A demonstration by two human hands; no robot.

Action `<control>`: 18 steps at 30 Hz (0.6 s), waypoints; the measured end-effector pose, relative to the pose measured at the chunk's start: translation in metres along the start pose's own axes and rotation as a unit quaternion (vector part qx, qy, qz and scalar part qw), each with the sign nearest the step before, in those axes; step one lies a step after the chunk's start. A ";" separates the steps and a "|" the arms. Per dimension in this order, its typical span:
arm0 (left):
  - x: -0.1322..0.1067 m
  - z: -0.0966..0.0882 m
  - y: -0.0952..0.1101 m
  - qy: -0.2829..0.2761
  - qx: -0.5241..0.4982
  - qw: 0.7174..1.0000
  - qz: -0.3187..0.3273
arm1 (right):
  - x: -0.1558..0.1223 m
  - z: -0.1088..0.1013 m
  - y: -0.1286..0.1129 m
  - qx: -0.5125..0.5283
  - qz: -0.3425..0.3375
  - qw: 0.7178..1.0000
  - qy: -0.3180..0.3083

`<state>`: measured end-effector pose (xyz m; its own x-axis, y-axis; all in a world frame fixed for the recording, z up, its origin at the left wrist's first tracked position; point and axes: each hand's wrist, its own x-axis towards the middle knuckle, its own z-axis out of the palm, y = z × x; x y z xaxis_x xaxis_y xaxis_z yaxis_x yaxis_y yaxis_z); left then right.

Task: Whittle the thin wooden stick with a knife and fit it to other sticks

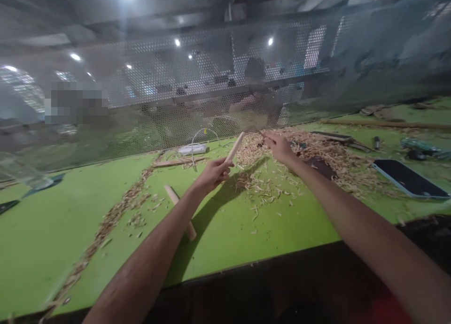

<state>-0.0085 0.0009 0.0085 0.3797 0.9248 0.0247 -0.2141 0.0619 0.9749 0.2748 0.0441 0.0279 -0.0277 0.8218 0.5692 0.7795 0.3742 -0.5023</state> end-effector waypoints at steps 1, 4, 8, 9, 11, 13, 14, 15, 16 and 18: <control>0.001 -0.001 -0.002 0.001 -0.001 1.000 0.001 | -0.004 0.002 -0.009 0.029 -0.010 0.999 -0.035; 0.004 -0.003 -0.005 0.003 -0.011 1.000 0.003 | -0.018 0.012 -0.033 0.098 -0.032 0.981 -0.166; 0.003 0.000 -0.003 0.012 -0.014 1.000 0.008 | -0.031 0.025 -0.048 0.129 -0.071 0.959 -0.240; 0.002 0.001 -0.002 0.018 -0.010 1.000 0.005 | -0.032 0.027 -0.049 0.119 -0.084 0.960 -0.240; 0.002 0.003 -0.002 0.034 -0.003 0.999 0.000 | -0.032 0.029 -0.049 0.092 -0.100 0.964 -0.230; 0.001 0.004 -0.003 0.045 -0.003 0.999 0.001 | -0.031 0.029 -0.047 0.073 -0.100 0.968 -0.216; 0.001 0.005 -0.003 0.050 -0.006 0.999 0.006 | -0.030 0.029 -0.046 0.067 -0.097 0.970 -0.212; 0.001 0.005 -0.003 0.054 -0.008 0.998 0.011 | -0.030 0.028 -0.044 0.063 -0.095 0.971 -0.209; 0.000 0.006 -0.003 0.059 -0.007 0.998 0.013 | -0.029 0.028 -0.043 0.059 -0.098 0.971 -0.208; -0.002 0.008 -0.001 0.065 0.002 0.998 0.010 | -0.028 0.027 -0.042 0.044 -0.127 0.969 -0.208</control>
<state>-0.0013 -0.0039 0.0092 0.2550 0.9668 0.0145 -0.2161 0.0424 0.9754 0.2260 0.0168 0.0149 -0.4746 0.7942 0.3795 0.6595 0.6064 -0.4442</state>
